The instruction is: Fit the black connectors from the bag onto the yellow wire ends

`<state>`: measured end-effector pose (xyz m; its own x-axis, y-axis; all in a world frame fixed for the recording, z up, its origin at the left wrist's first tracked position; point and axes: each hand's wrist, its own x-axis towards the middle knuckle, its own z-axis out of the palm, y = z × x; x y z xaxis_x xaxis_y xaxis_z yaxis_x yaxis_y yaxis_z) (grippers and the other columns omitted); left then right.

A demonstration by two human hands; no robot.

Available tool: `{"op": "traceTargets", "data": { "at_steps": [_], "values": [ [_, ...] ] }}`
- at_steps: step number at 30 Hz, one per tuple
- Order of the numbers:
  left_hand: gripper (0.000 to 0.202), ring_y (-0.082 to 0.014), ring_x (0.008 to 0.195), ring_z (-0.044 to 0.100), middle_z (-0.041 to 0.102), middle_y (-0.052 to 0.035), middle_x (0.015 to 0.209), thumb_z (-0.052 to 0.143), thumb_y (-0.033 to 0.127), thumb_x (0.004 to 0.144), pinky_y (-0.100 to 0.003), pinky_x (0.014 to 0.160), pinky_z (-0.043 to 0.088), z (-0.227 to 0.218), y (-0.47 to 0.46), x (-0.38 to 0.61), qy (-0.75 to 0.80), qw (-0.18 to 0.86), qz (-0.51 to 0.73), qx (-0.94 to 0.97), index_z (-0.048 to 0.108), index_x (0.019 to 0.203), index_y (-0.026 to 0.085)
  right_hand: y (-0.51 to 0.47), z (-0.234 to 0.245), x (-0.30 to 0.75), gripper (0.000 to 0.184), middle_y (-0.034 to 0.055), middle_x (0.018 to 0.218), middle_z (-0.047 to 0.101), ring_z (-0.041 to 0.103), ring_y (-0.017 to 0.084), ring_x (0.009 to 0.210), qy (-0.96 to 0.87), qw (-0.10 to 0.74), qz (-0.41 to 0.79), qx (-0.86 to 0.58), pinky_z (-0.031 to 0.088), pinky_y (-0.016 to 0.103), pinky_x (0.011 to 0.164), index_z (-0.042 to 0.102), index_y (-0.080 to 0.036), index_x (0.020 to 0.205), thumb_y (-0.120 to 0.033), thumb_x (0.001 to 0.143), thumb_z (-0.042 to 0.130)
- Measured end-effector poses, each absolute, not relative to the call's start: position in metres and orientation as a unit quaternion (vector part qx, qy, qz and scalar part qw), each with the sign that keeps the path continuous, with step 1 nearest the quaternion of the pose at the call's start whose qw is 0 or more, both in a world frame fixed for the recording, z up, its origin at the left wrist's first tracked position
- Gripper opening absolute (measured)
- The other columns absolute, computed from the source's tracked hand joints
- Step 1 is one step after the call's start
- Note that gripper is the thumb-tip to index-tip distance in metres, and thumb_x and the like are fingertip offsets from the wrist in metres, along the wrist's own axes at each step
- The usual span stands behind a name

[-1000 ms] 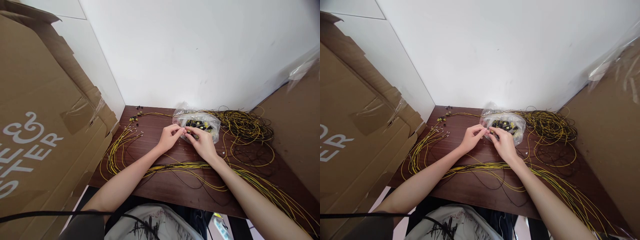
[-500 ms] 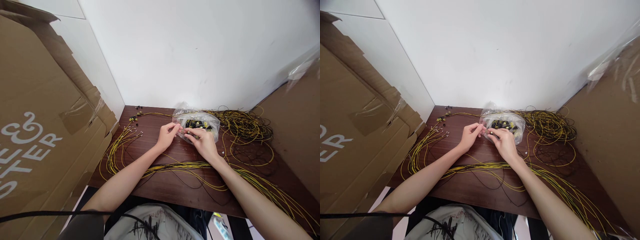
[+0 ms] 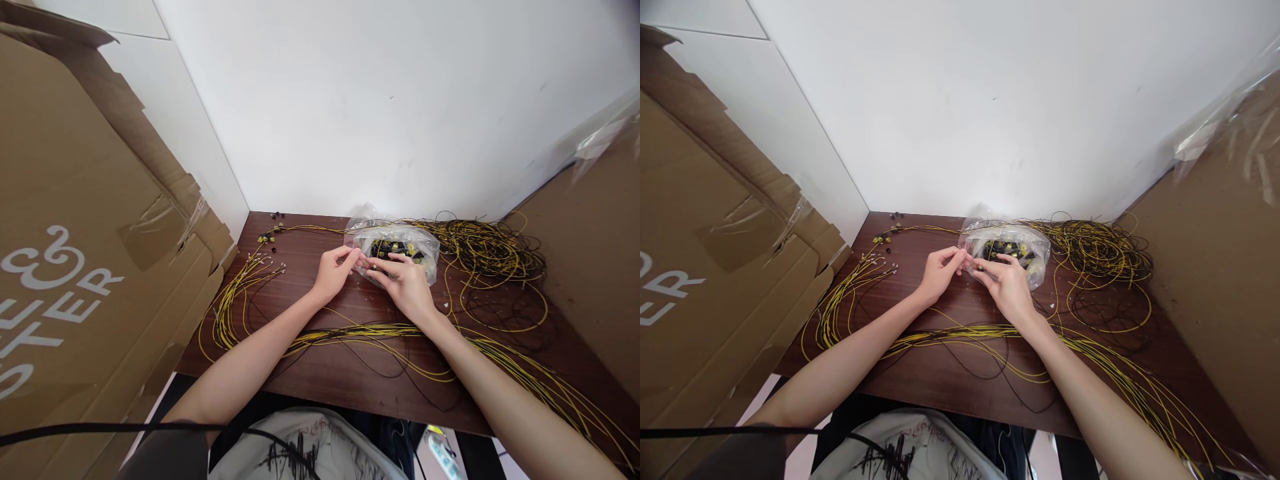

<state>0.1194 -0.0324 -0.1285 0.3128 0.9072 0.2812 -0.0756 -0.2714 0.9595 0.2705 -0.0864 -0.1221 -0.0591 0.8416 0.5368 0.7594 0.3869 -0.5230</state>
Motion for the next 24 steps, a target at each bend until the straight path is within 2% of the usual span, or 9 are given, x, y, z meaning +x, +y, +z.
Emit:
{"op": "traceTargets", "data": {
  "at_steps": [5,9,13,18,21,24],
  "values": [
    [0.03,-0.009,0.057,0.053,0.063,-0.003,0.066,0.056,0.04,0.081,-0.02,0.053,0.043,-0.1304,-0.0313,0.1192,0.329,0.509,0.484,0.632,0.066,0.075,0.012,-0.0851,-0.1232,0.2708,0.022,0.0025,0.094,0.072,0.066,0.023,0.093,-0.727,0.422,0.069,-0.537,0.041,0.046,0.1,0.07,-0.024,0.101,-0.028,0.083,0.058],
    [0.031,-0.0094,0.057,0.052,0.063,-0.0033,0.066,0.055,0.04,0.082,-0.021,0.056,0.042,-0.1315,-0.0316,0.1185,0.319,0.492,0.461,0.666,0.067,0.076,0.011,-0.0862,-0.1221,0.2696,0.024,0.0051,0.085,0.073,0.065,0.024,0.085,-0.694,0.422,0.076,-0.579,0.048,0.041,0.085,0.07,-0.021,0.099,-0.032,0.08,0.06],
    [0.024,-0.0117,0.067,0.054,0.065,-0.0042,0.075,0.06,0.034,0.079,-0.023,0.063,0.041,-0.1294,-0.0343,0.1179,0.302,0.447,0.429,0.724,0.068,0.079,0.012,-0.0887,-0.1209,0.2686,0.03,0.0038,0.079,0.07,0.062,0.019,0.071,-0.695,0.411,0.093,-0.582,0.048,0.034,0.074,0.063,-0.019,0.108,-0.031,0.08,0.059],
    [0.019,-0.009,0.061,0.048,0.061,-0.0019,0.076,0.066,0.03,0.074,-0.021,0.058,0.039,-0.1281,-0.0363,0.1177,0.302,0.436,0.405,0.745,0.068,0.086,0.015,-0.0879,-0.1248,0.2692,0.029,0.0032,0.078,0.066,0.059,0.019,0.072,-0.714,0.384,0.079,-0.58,0.045,0.032,0.072,0.057,-0.018,0.109,-0.024,0.08,0.057],
    [0.018,-0.009,0.062,0.048,0.06,-0.0023,0.077,0.066,0.028,0.075,-0.021,0.059,0.04,-0.1293,-0.035,0.1175,0.295,0.437,0.405,0.748,0.068,0.086,0.014,-0.0871,-0.1265,0.269,0.029,0.0032,0.078,0.064,0.058,0.019,0.073,-0.72,0.379,0.078,-0.576,0.045,0.031,0.072,0.056,-0.018,0.108,-0.025,0.08,0.057],
    [0.016,-0.0101,0.067,0.051,0.061,-0.0037,0.079,0.062,0.026,0.078,-0.022,0.061,0.041,-0.1317,-0.0322,0.1172,0.291,0.441,0.413,0.742,0.068,0.086,0.014,-0.0878,-0.1242,0.268,0.04,0.0038,0.082,0.065,0.06,0.02,0.078,-0.725,0.381,0.088,-0.568,0.045,0.033,0.076,0.05,-0.019,0.117,-0.029,0.079,0.06]
  ]
}}
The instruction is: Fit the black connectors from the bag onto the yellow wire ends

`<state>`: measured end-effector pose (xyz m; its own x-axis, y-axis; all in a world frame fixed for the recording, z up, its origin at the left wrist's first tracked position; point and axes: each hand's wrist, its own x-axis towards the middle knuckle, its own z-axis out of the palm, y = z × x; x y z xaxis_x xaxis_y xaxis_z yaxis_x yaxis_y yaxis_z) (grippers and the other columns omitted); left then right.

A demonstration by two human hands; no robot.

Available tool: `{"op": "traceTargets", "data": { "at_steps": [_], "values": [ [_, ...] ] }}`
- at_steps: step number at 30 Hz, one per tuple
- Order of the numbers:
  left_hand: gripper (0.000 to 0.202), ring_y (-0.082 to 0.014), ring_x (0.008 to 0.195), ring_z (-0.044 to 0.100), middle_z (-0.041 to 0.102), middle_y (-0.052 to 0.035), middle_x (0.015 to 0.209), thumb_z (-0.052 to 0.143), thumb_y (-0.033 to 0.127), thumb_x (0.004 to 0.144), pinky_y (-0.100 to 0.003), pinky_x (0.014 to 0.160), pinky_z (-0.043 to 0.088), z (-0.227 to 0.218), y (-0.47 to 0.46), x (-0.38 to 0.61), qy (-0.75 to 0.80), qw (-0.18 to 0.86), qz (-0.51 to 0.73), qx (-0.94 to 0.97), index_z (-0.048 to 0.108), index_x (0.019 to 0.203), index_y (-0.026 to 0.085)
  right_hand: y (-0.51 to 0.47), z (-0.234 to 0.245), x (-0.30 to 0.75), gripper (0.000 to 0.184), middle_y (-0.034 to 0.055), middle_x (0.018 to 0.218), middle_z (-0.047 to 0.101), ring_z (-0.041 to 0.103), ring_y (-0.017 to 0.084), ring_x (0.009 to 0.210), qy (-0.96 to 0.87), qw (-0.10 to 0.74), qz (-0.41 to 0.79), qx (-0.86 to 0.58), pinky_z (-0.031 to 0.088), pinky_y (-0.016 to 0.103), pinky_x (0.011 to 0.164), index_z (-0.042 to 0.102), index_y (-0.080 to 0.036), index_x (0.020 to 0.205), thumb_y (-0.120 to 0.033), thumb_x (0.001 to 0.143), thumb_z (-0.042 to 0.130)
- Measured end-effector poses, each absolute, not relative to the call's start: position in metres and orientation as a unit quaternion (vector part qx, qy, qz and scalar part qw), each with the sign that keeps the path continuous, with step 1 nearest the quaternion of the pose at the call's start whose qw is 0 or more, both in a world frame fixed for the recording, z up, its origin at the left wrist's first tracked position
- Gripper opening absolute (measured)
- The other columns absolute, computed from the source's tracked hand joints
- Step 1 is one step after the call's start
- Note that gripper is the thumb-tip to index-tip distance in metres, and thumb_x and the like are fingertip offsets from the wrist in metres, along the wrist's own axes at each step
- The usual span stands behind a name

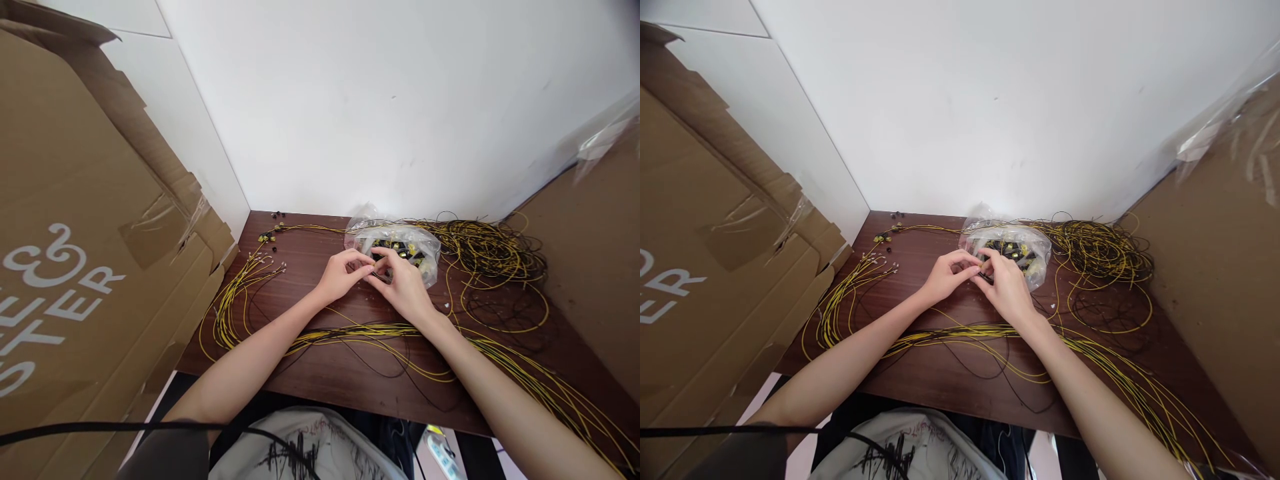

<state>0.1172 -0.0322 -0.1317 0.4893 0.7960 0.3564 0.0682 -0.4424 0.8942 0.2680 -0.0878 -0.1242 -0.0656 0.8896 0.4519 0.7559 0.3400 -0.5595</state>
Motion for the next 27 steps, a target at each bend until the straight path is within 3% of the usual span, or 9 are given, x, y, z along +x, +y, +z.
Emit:
{"op": "traceTargets", "data": {
  "at_steps": [3,8,14,19,27],
  "values": [
    [0.017,-0.0115,0.071,0.053,0.06,-0.0057,0.084,0.06,0.027,0.079,-0.021,0.059,0.044,-0.134,-0.029,0.117,0.297,0.472,0.431,0.709,0.064,0.087,0.013,-0.089,-0.12,0.269,0.042,0.0044,0.087,0.068,0.063,0.021,0.083,-0.724,0.383,0.1,-0.565,0.045,0.034,0.078,0.045,-0.02,0.122,-0.032,0.083,0.056],
    [0.018,-0.0106,0.071,0.05,0.056,-0.006,0.089,0.056,0.029,0.079,-0.017,0.05,0.045,-0.135,-0.027,0.119,0.293,0.508,0.437,0.682,0.059,0.086,0.012,-0.084,-0.12,0.279,0.023,0.0052,0.086,0.07,0.065,0.021,0.079,-0.696,0.383,0.082,-0.602,0.046,0.032,0.072,0.056,-0.019,0.105,-0.025,0.088,0.042],
    [0.02,-0.0094,0.065,0.051,0.06,-0.0052,0.082,0.052,0.031,0.082,-0.018,0.052,0.045,-0.137,-0.029,0.12,0.282,0.528,0.407,0.69,0.058,0.088,0.012,-0.08,-0.121,0.294,0.021,0.0044,0.085,0.071,0.064,0.021,0.071,-0.7,0.281,-0.03,-0.656,0.041,0.03,0.062,0.066,-0.022,0.091,-0.022,0.084,0.046],
    [0.018,-0.0098,0.064,0.052,0.063,-0.0055,0.079,0.056,0.026,0.08,-0.019,0.054,0.044,-0.137,-0.03,0.119,0.301,0.508,0.395,0.704,0.062,0.09,0.012,-0.078,-0.122,0.296,0.02,0.004,0.069,0.066,0.059,0.02,0.063,-0.714,0.232,-0.058,-0.658,0.038,0.031,0.061,0.066,-0.021,0.09,-0.026,0.085,0.047],
    [0.018,-0.0111,0.067,0.055,0.066,-0.0058,0.08,0.059,0.024,0.078,-0.022,0.06,0.045,-0.136,-0.031,0.119,0.302,0.486,0.397,0.718,0.065,0.089,0.012,-0.072,-0.134,0.298,0.028,0.0077,0.078,0.059,0.054,0.022,0.078,-0.738,0.233,-0.08,-0.628,0.04,0.034,0.07,0.068,-0.021,0.102,-0.03,0.087,0.047]
  ]
}}
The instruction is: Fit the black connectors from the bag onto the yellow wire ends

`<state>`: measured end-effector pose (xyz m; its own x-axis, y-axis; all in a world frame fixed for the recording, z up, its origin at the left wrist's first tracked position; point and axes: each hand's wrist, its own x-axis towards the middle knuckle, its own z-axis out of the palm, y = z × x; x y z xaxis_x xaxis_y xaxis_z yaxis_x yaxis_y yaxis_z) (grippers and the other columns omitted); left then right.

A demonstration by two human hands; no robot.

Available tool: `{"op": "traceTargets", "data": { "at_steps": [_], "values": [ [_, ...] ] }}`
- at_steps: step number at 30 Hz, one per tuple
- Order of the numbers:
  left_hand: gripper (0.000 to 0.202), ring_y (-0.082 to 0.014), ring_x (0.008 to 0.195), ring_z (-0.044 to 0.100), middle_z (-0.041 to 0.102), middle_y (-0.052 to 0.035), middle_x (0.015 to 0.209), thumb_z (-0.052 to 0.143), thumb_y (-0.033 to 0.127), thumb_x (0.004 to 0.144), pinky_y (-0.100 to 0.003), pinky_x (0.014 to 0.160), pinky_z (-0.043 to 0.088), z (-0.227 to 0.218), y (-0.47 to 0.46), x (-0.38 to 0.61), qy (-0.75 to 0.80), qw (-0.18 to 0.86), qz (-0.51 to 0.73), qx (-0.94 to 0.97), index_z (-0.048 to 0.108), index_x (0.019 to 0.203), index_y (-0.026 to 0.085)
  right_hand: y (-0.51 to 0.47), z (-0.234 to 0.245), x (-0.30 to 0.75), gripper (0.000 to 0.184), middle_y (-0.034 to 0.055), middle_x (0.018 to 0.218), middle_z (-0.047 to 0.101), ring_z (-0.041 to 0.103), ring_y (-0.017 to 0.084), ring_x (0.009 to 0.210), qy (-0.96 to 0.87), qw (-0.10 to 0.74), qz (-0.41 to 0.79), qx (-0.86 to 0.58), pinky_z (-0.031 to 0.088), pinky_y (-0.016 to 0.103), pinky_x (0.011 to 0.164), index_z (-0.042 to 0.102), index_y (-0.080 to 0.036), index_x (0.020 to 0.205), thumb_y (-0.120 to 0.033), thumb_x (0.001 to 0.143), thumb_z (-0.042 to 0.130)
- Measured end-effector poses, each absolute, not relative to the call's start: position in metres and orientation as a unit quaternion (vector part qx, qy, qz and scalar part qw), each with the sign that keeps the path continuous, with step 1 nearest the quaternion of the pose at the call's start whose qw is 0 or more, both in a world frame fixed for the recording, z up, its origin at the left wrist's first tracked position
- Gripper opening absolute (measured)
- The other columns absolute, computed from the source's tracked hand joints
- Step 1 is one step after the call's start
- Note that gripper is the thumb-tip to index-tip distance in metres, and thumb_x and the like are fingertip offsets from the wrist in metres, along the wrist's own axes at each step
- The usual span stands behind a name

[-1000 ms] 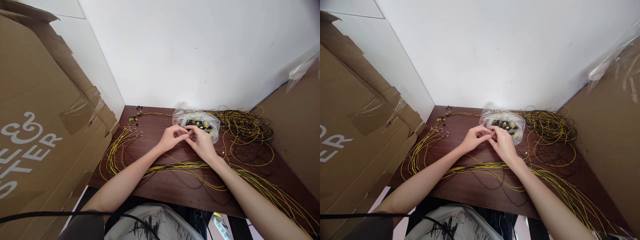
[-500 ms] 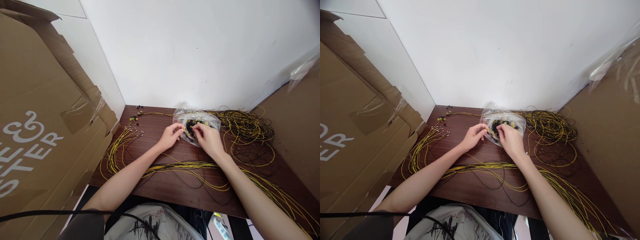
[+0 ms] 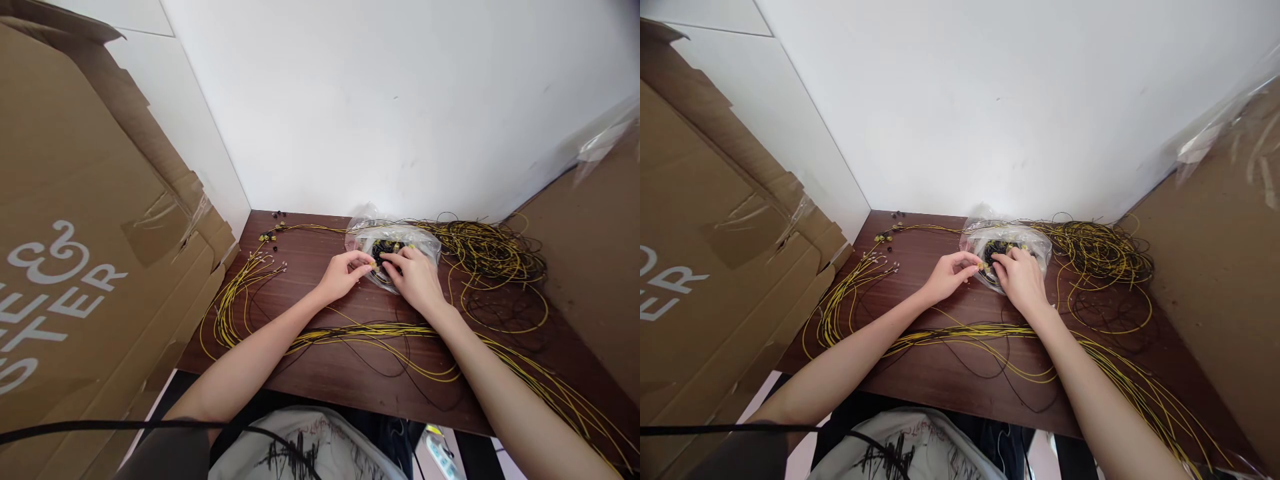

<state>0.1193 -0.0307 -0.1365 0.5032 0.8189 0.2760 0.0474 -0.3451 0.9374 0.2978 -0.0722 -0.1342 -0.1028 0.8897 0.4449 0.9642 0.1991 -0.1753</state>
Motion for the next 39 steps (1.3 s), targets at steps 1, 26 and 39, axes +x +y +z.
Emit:
{"op": "traceTargets", "data": {
  "at_steps": [1,26,39],
  "values": [
    [0.018,-0.0115,0.068,0.055,0.066,-0.0058,0.08,0.06,0.024,0.078,-0.022,0.061,0.045,-0.1365,-0.0307,0.1194,0.301,0.484,0.398,0.718,0.066,0.089,0.012,-0.0716,-0.1353,0.2974,0.028,0.0077,0.078,0.058,0.053,0.022,0.077,-0.74,0.232,-0.076,-0.627,0.04,0.034,0.07,0.068,-0.022,0.103,-0.031,0.087,0.046],
    [0.02,-0.0122,0.07,0.057,0.067,-0.0063,0.083,0.06,0.025,0.078,-0.023,0.065,0.045,-0.1356,-0.0312,0.1195,0.311,0.48,0.384,0.725,0.066,0.091,0.011,-0.0702,-0.136,0.2955,0.017,0.005,0.084,0.062,0.055,0.023,0.085,-0.712,0.241,-0.039,-0.659,0.038,0.035,0.076,0.067,-0.019,0.092,-0.028,0.083,0.054],
    [0.021,-0.0096,0.064,0.054,0.067,-0.0054,0.081,0.059,0.026,0.079,-0.022,0.062,0.043,-0.1337,-0.0319,0.119,0.307,0.486,0.381,0.724,0.066,0.091,0.011,-0.0651,-0.139,0.3018,0.018,0.0058,0.084,0.061,0.054,0.02,0.079,-0.681,0.334,0.016,-0.652,0.04,0.032,0.074,0.064,-0.018,0.084,-0.028,0.084,0.049]
  ]
}}
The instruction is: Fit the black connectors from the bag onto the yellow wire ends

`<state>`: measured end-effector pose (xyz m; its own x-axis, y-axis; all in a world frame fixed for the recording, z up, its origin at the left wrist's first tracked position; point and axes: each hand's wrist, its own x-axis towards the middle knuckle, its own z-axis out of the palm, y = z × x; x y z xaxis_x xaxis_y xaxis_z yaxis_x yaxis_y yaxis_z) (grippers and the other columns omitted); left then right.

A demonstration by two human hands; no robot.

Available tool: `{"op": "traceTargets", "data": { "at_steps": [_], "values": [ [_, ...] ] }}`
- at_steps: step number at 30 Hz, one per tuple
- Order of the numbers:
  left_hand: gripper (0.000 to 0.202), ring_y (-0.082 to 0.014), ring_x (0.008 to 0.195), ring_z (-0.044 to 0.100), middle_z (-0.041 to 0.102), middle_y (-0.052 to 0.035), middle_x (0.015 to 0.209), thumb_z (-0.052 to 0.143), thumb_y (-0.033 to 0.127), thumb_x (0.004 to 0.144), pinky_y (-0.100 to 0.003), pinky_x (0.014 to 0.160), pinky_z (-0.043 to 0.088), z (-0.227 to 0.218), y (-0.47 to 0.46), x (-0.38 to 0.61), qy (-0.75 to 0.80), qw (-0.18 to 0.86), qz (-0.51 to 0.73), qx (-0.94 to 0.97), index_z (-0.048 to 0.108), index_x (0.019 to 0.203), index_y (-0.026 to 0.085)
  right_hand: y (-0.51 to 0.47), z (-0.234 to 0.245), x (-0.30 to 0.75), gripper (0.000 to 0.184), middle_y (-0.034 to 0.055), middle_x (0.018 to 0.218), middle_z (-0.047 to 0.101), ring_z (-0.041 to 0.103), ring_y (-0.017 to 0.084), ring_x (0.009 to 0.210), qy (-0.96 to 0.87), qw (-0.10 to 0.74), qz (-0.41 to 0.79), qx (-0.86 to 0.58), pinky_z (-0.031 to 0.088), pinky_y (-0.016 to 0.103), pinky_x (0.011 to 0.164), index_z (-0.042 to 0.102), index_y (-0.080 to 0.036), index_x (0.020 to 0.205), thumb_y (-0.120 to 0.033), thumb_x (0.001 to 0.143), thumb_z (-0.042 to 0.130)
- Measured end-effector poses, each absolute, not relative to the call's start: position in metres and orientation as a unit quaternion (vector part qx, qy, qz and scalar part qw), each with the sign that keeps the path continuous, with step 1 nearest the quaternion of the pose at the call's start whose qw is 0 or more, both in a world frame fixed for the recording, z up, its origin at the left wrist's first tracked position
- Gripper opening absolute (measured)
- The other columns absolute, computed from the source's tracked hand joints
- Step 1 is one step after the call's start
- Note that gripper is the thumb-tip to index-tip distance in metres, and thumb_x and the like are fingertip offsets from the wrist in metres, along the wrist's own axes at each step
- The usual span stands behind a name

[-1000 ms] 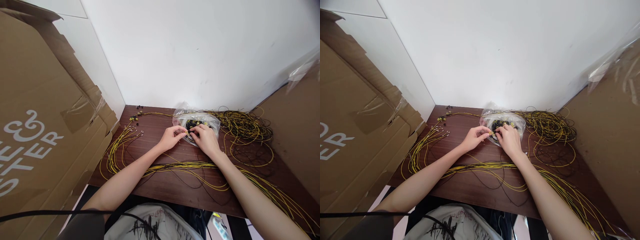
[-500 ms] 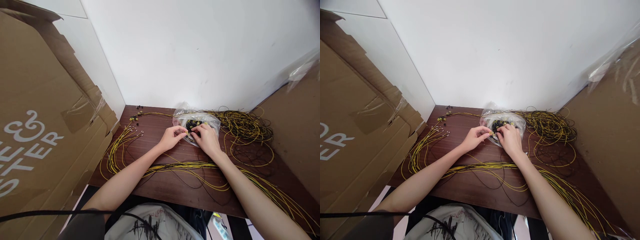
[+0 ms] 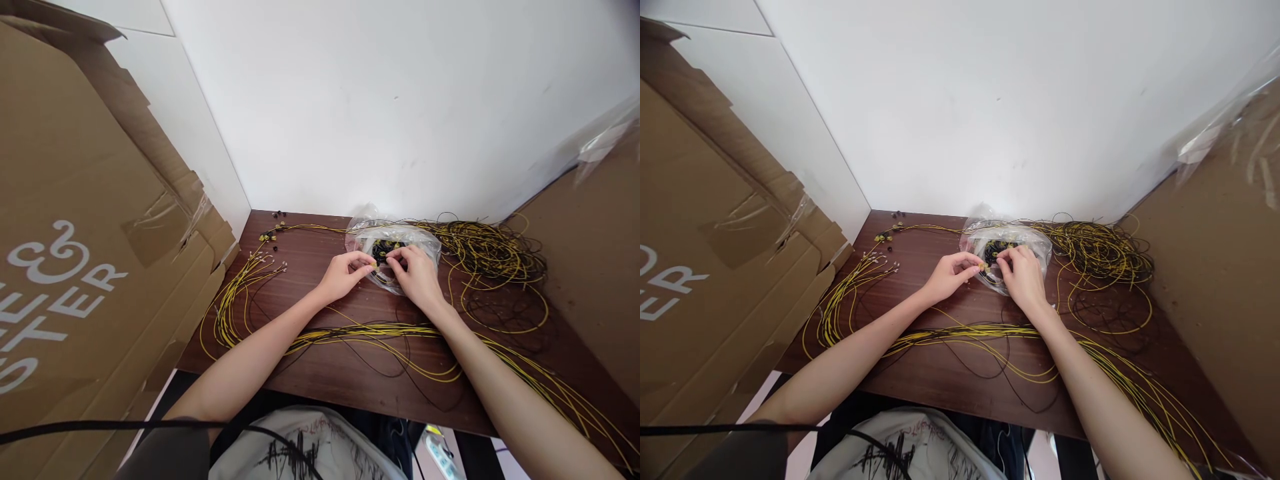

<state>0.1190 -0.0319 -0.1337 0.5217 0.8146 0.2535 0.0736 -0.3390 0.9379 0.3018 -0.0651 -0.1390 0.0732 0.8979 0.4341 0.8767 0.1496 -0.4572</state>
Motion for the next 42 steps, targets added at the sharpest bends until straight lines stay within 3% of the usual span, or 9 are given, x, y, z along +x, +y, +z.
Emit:
{"op": "traceTargets", "data": {
  "at_steps": [12,21,28,35,42],
  "values": [
    [0.021,-0.0091,0.062,0.053,0.066,-0.0051,0.081,0.059,0.027,0.079,-0.022,0.062,0.043,-0.1358,-0.0311,0.1193,0.31,0.484,0.38,0.724,0.066,0.091,0.011,-0.0695,-0.1315,0.3039,0.019,0.0066,0.087,0.065,0.053,0.025,0.089,-0.694,0.243,-0.059,-0.675,0.035,0.037,0.078,0.068,-0.02,0.086,-0.023,0.084,0.05],
    [0.021,-0.0084,0.06,0.051,0.066,-0.0052,0.08,0.059,0.026,0.079,-0.021,0.06,0.042,-0.1342,-0.0319,0.1191,0.31,0.487,0.377,0.724,0.066,0.091,0.011,-0.0662,-0.1326,0.3095,0.027,0.0063,0.092,0.066,0.056,0.023,0.089,-0.683,0.285,-0.027,-0.672,0.039,0.036,0.078,0.068,-0.018,0.093,-0.015,0.085,0.043],
    [0.022,-0.0086,0.06,0.05,0.066,-0.0053,0.08,0.059,0.027,0.079,-0.021,0.06,0.042,-0.1352,-0.031,0.1192,0.312,0.477,0.377,0.73,0.066,0.091,0.011,-0.0673,-0.1357,0.3086,0.023,0.0077,0.101,0.065,0.052,0.025,0.097,-0.705,0.258,-0.067,-0.657,0.038,0.04,0.081,0.069,-0.018,0.092,-0.019,0.084,0.048],
    [0.022,-0.0093,0.062,0.051,0.066,-0.0053,0.082,0.058,0.028,0.08,-0.021,0.061,0.042,-0.1359,-0.0305,0.1188,0.315,0.47,0.368,0.738,0.066,0.092,0.012,-0.0672,-0.1345,0.3118,0.023,0.0079,0.098,0.062,0.05,0.026,0.096,-0.72,0.237,-0.048,-0.651,0.037,0.04,0.081,0.069,-0.022,0.099,-0.026,0.083,0.052],
    [0.022,-0.0095,0.062,0.052,0.066,-0.0051,0.081,0.058,0.028,0.08,-0.022,0.061,0.043,-0.1349,-0.0309,0.1185,0.315,0.474,0.365,0.737,0.066,0.092,0.012,-0.0665,-0.135,0.3107,0.017,0.0075,0.092,0.06,0.05,0.026,0.092,-0.712,0.241,-0.037,-0.658,0.037,0.039,0.08,0.066,-0.021,0.09,-0.023,0.08,0.054]
  ]
}}
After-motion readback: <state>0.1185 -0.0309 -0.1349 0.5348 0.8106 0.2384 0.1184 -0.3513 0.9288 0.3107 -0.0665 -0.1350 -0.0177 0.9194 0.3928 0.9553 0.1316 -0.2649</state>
